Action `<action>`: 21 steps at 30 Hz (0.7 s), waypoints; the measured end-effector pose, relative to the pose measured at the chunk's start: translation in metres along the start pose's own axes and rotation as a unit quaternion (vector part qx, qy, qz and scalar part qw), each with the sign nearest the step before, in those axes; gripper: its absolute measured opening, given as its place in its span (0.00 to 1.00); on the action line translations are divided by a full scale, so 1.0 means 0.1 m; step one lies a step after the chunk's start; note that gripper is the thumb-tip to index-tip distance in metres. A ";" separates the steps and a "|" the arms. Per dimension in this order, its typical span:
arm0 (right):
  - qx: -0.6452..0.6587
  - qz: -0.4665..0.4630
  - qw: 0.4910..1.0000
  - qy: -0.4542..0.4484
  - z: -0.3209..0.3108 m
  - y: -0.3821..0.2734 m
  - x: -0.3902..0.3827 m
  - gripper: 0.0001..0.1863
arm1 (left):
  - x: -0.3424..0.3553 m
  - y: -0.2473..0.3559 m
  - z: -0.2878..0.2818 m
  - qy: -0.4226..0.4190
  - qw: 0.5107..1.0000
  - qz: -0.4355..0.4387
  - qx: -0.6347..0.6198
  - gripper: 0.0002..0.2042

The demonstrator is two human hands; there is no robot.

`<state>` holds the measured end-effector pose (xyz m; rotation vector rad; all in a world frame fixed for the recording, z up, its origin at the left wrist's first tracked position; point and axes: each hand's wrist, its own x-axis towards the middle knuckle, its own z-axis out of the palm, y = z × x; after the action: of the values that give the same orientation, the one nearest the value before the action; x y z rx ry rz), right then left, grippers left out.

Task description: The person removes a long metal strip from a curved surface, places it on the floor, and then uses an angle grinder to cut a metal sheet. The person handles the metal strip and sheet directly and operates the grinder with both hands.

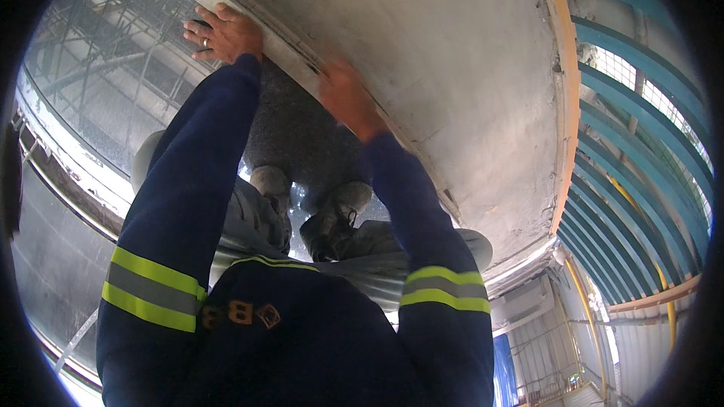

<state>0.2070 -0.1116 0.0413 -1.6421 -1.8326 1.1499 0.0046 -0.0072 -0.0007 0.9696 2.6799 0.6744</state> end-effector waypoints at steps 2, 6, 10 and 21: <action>-0.116 -0.080 0.990 0.030 -0.21 0.43 -0.64 0.11 | -0.01 -0.04 0.00 -0.002 1.000 0.001 -0.002 0.34; -0.103 0.064 0.987 -0.109 -0.32 0.53 -0.79 0.16 | -0.01 -0.07 -0.02 -0.012 1.000 -0.006 -0.005 0.34; -0.163 -0.045 0.985 -0.035 0.41 0.23 0.44 0.13 | -0.07 0.05 0.02 -0.033 0.999 0.007 0.005 0.33; -0.076 0.002 0.997 -0.018 -0.30 0.63 -0.99 0.11 | 0.02 -0.01 0.01 -0.005 0.999 -0.010 0.035 0.32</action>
<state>0.2888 -0.2001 0.0295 -1.7173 -1.9833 1.0708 0.0031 -0.0059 -0.0022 0.9591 2.7176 0.5756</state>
